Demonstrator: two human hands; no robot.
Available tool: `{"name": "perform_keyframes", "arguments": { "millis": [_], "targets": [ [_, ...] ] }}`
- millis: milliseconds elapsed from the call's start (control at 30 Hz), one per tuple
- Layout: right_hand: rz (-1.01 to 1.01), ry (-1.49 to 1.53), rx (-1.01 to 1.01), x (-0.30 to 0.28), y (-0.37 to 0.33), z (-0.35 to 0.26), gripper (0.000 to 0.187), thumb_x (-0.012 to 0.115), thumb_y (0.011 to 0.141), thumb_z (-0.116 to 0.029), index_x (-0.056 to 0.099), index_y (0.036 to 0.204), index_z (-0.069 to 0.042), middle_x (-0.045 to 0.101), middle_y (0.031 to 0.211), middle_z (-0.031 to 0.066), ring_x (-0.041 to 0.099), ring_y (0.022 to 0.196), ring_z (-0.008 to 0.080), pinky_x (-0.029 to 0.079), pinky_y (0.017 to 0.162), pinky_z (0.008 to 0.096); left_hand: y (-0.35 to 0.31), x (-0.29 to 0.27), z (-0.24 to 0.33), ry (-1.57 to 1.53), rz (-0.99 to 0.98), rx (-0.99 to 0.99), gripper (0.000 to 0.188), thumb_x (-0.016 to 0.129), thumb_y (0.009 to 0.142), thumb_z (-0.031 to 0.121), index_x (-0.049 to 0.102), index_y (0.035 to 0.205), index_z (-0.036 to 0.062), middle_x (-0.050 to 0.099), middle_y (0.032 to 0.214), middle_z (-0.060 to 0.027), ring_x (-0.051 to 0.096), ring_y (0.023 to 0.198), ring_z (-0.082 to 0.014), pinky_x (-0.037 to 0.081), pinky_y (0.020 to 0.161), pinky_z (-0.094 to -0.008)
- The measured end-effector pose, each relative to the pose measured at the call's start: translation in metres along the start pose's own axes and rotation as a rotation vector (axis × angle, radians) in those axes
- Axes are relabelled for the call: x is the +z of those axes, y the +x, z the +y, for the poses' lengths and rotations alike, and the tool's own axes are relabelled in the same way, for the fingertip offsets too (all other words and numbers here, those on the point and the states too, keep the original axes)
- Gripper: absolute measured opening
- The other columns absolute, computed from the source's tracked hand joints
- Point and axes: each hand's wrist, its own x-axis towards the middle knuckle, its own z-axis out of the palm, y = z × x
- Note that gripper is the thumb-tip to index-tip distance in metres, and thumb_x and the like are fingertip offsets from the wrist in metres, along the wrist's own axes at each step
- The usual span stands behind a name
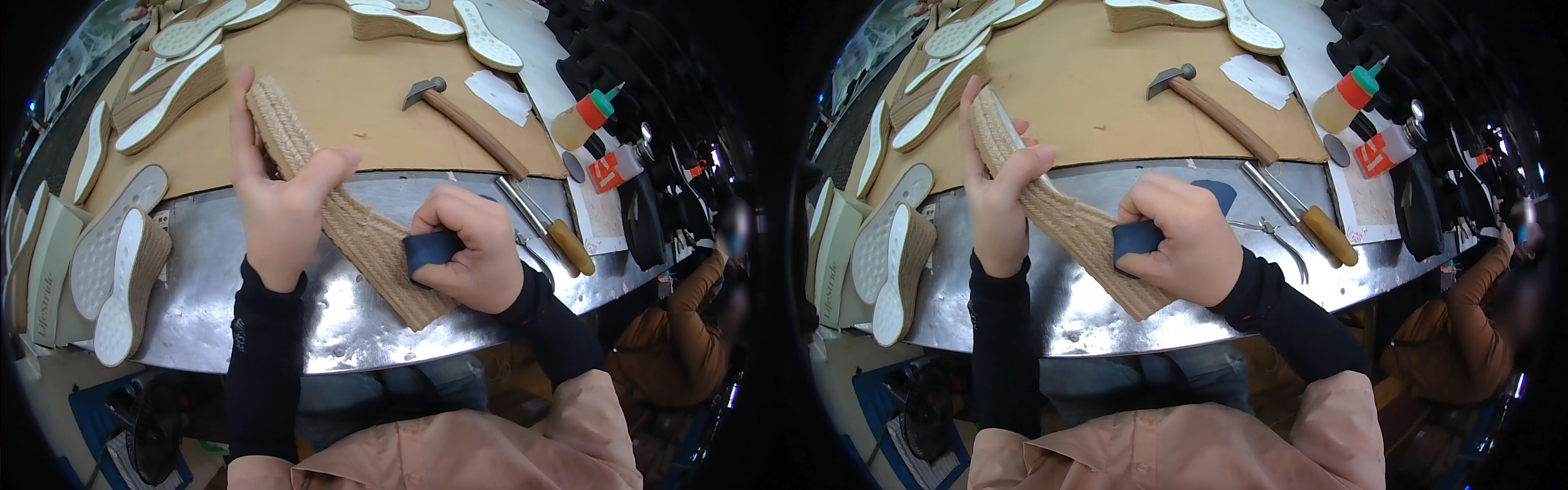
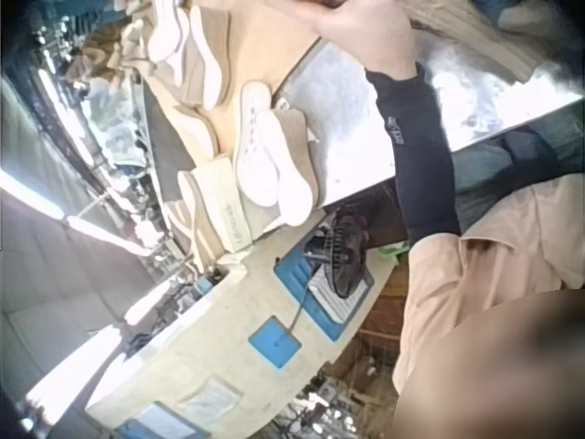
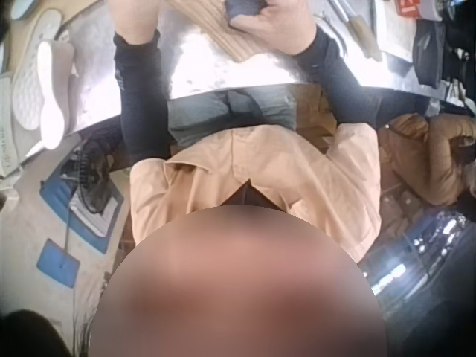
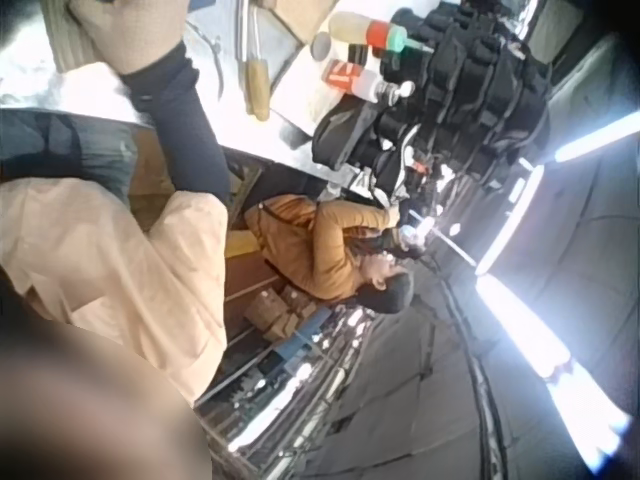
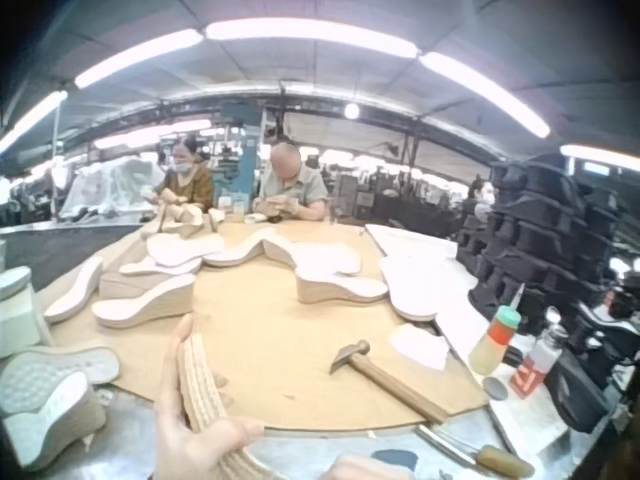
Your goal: The person holds a woven wedge heel and rubs its surface with a small blue block, repeatedly smoothing the textured material. The wedge is rotated and repositioned to treat different areas while other shoe parts and tools remain on the table.
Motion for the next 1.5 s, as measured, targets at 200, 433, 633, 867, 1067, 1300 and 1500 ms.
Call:
{"name": "perform_keyframes", "arguments": {
  "millis": [200,433,633,867,1067,1300,1500],
  "targets": [
    [-0.014,0.0,0.031,-0.003,-0.005,0.001,0.021,0.066,0.056,0.001,0.05,0.07,-0.002,0.049,0.065,0.0085,0.051,0.059,0.024,0.039,0.055,0.0295,0.0,0.0,-0.001,0.043,0.0,-0.016,0.086,0.064,0.07,-0.004,0.021,0.145,0.003,0.056,0.105,-0.0126,0.061,0.084,-0.0177,0.052,0.073,-0.0286],
    [-0.017,0.022,0.071,-0.004,-0.007,0.002,0.02,0.066,0.057,0.0,0.052,0.071,-0.001,0.05,0.065,0.0089,0.051,0.058,0.024,0.039,0.055,0.0303,0.001,0.001,-0.002,0.025,-0.017,-0.007,0.086,0.064,0.071,-0.005,0.02,0.145,0.0008,0.056,0.105,-0.0124,0.061,0.083,-0.0174,0.052,0.073,-0.028],
    [0.013,-0.008,0.024,-0.002,-0.004,-0.001,0.019,0.065,0.058,0.002,0.052,0.071,-0.002,0.05,0.065,0.0085,0.05,0.057,0.0223,0.038,0.053,0.0283,0.001,0.001,-0.005,0.0,0.007,-0.012,0.087,0.064,0.071,-0.004,0.02,0.145,0.0005,0.057,0.102,-0.0117,0.06,0.08,-0.0168,0.052,0.071,-0.0276],
    [0.028,0.014,0.012,-0.005,-0.001,-0.004,0.018,0.066,0.059,0.002,0.051,0.068,-0.001,0.048,0.062,0.0082,0.05,0.056,0.0218,0.039,0.053,0.0281,0.001,0.004,-0.007,-0.014,0.035,0.007,0.087,0.065,0.071,-0.003,0.02,0.145,0.0006,0.056,0.104,-0.0126,0.06,0.083,-0.0172,0.052,0.073,-0.0281],
    [-0.167,-0.058,0.249,-0.008,-0.004,0.0,0.023,0.069,0.059,-0.001,0.052,0.074,0.0,0.052,0.069,0.0135,0.054,0.064,0.0309,0.044,0.058,0.0346,0.002,0.002,-0.006,0.009,-0.001,-0.047,0.087,0.065,0.071,-0.003,0.02,0.145,0.0013,0.055,0.105,-0.0123,0.059,0.084,-0.0165,0.051,0.072,-0.0277],
    [-0.02,-0.018,-0.022,-0.005,-0.007,0.007,0.022,0.068,0.057,0.0,0.052,0.072,-0.002,0.05,0.065,0.0097,0.052,0.059,0.0254,0.041,0.055,0.0302,0.002,-0.001,-0.006,0.029,0.011,-0.036,0.086,0.065,0.071,-0.003,0.021,0.145,0.0002,0.056,0.101,-0.0114,0.059,0.08,-0.0164,0.05,0.071,-0.0274],
    [0.037,0.022,-0.055,-0.008,-0.006,0.004,0.02,0.067,0.058,0.0,0.052,0.071,-0.002,0.049,0.064,0.0093,0.051,0.058,0.0249,0.04,0.054,0.0304,0.002,0.005,-0.01,0.013,0.035,-0.025,0.086,0.065,0.07,-0.002,0.021,0.144,-0.001,0.055,0.101,-0.0113,0.059,0.079,-0.0167,0.05,0.071,-0.0272]
  ]
}}
